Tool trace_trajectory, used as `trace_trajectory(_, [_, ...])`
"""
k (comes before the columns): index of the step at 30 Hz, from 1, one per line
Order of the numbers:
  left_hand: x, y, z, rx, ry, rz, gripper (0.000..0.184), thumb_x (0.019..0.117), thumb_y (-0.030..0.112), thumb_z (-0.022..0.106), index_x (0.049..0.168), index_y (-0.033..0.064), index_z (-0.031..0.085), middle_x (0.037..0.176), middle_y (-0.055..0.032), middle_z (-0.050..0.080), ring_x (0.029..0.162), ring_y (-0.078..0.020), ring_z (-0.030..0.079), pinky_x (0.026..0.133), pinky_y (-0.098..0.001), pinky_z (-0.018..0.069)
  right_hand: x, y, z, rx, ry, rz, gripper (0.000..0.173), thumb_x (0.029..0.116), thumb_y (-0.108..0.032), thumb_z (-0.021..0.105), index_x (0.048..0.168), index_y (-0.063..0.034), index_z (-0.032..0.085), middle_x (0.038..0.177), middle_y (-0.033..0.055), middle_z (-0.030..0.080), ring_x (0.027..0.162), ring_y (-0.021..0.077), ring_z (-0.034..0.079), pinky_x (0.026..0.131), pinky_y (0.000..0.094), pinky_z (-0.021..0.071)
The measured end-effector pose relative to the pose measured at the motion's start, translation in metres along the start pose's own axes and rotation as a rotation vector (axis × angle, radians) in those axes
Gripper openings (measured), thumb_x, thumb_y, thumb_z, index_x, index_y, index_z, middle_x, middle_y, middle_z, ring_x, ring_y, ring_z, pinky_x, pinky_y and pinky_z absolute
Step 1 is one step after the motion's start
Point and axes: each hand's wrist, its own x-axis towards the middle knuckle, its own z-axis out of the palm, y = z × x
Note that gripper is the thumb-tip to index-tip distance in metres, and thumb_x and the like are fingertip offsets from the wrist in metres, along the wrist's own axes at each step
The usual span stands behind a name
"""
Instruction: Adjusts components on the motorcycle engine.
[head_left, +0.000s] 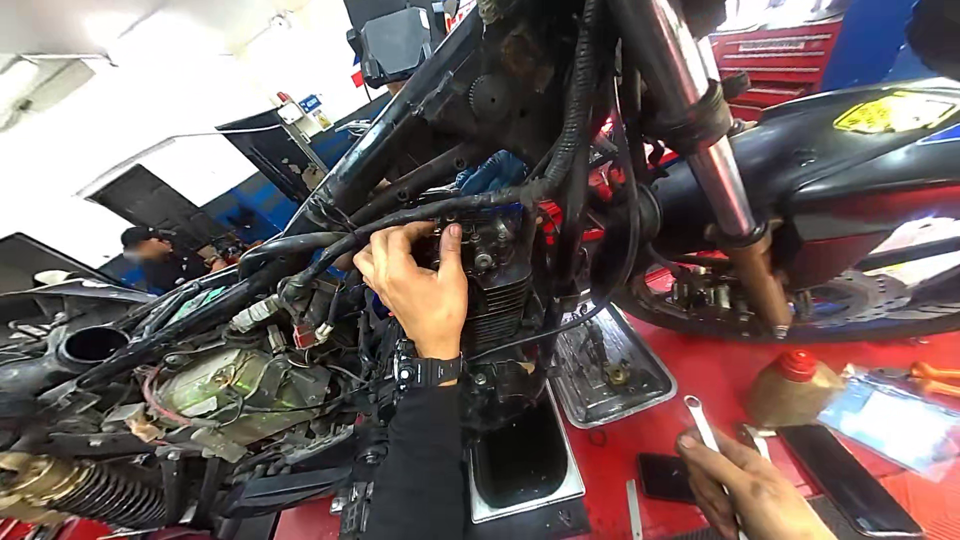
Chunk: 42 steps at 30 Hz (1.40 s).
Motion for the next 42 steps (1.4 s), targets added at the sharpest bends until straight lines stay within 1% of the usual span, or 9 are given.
trace_trajectory(3, [0.002, 0.000, 0.001, -0.012, 0.035, -0.040, 0.023, 0.0928, 0.039, 0.075, 0.096, 0.0158, 0.074, 0.103, -0.0017, 0.068, 0.110, -0.0226, 0.056, 0.102, -0.0403, 0.0390, 0.012, 0.017, -0.026, -0.056, 0.056, 0.070, 0.014, 0.1030, -0.022, 0.054, 0.097, -0.0114, 0.060, 0.054, -0.0045, 0.045, 0.040, 0.0075, 0.043, 0.038, 0.0242, 0.0401])
trace_trajectory(10, [0.000, -0.003, -0.002, 0.023, -0.059, 0.017, 0.030, 0.1034, 0.040, 0.058, 0.104, 0.0181, 0.079, 0.110, -0.0022, 0.068, 0.115, -0.0237, 0.053, 0.104, -0.0452, 0.0337, 0.036, 0.069, -0.097, -0.131, 0.201, 0.207, 0.018, 0.1035, -0.026, 0.056, 0.093, -0.0116, 0.059, 0.052, -0.0034, 0.044, 0.040, 0.0089, 0.043, 0.038, 0.0258, 0.0403])
trace_trajectory(15, [0.001, -0.003, 0.000, 0.036, -0.063, 0.053, 0.034, 0.1070, 0.037, 0.051, 0.109, 0.0200, 0.080, 0.114, -0.0032, 0.067, 0.116, -0.0234, 0.052, 0.104, -0.0447, 0.0333, 0.040, 0.082, -0.100, -0.115, 0.176, 0.245, 0.016, 0.1037, -0.025, 0.056, 0.093, -0.0132, 0.058, 0.052, -0.0051, 0.045, 0.040, 0.0075, 0.043, 0.039, 0.0247, 0.0405])
trace_trajectory(18, [0.001, -0.003, 0.001, 0.026, -0.015, 0.026, 0.033, 0.0987, 0.047, 0.064, 0.106, 0.0179, 0.077, 0.110, -0.0020, 0.068, 0.113, -0.0216, 0.055, 0.103, -0.0413, 0.0382, 0.050, 0.093, -0.096, -0.111, 0.141, 0.245, 0.016, 0.1032, -0.025, 0.056, 0.092, -0.0134, 0.059, 0.052, -0.0052, 0.046, 0.041, 0.0076, 0.044, 0.039, 0.0248, 0.0405])
trace_trajectory(21, [0.000, -0.007, 0.004, -0.035, 0.043, -0.024, 0.028, 0.0923, 0.041, 0.074, 0.101, 0.0148, 0.072, 0.105, -0.0009, 0.067, 0.110, -0.0187, 0.057, 0.099, -0.0368, 0.0416, 0.054, 0.099, -0.093, -0.100, 0.136, 0.250, 0.017, 0.1033, -0.024, 0.055, 0.092, -0.0132, 0.059, 0.052, -0.0049, 0.047, 0.040, 0.0077, 0.044, 0.039, 0.0248, 0.0412])
trace_trajectory(24, [0.000, -0.006, 0.003, -0.062, 0.022, -0.013, 0.020, 0.0963, 0.036, 0.071, 0.099, 0.0165, 0.076, 0.106, 0.0000, 0.068, 0.111, -0.0179, 0.056, 0.100, -0.0349, 0.0408, 0.052, 0.099, -0.097, -0.082, 0.145, 0.255, 0.016, 0.1033, -0.025, 0.056, 0.093, -0.0132, 0.060, 0.053, -0.0049, 0.047, 0.041, 0.0076, 0.044, 0.039, 0.0244, 0.0408])
trace_trajectory(31, [0.000, -0.008, -0.006, 0.020, -0.109, 0.075, 0.032, 0.1050, 0.038, 0.056, 0.109, 0.0153, 0.078, 0.118, -0.0056, 0.070, 0.119, -0.0212, 0.057, 0.108, -0.0402, 0.0382, 0.049, 0.090, -0.118, -0.126, 0.254, 0.229, 0.021, 0.1035, -0.028, 0.057, 0.095, -0.0099, 0.062, 0.055, -0.0027, 0.047, 0.041, 0.0087, 0.043, 0.039, 0.0252, 0.0403])
trace_trajectory(37, [0.000, -0.008, 0.000, -0.063, 0.004, 0.004, 0.035, 0.0944, 0.042, 0.073, 0.108, 0.0099, 0.072, 0.108, -0.0038, 0.069, 0.111, -0.0149, 0.060, 0.102, -0.0342, 0.0436, 0.044, 0.092, -0.125, -0.127, 0.225, 0.224, 0.020, 0.1026, -0.028, 0.058, 0.097, -0.0100, 0.065, 0.054, -0.0030, 0.046, 0.041, 0.0083, 0.042, 0.039, 0.0249, 0.0395])
trace_trajectory(42, [0.002, -0.011, -0.001, -0.085, -0.024, 0.010, 0.026, 0.1014, 0.035, 0.062, 0.101, 0.0141, 0.078, 0.109, -0.0032, 0.068, 0.111, -0.0176, 0.057, 0.101, -0.0360, 0.0404, 0.044, 0.100, -0.124, -0.158, 0.219, 0.246, 0.021, 0.1043, -0.027, 0.054, 0.100, -0.0100, 0.067, 0.053, -0.0048, 0.046, 0.040, 0.0075, 0.042, 0.038, 0.0246, 0.0390])
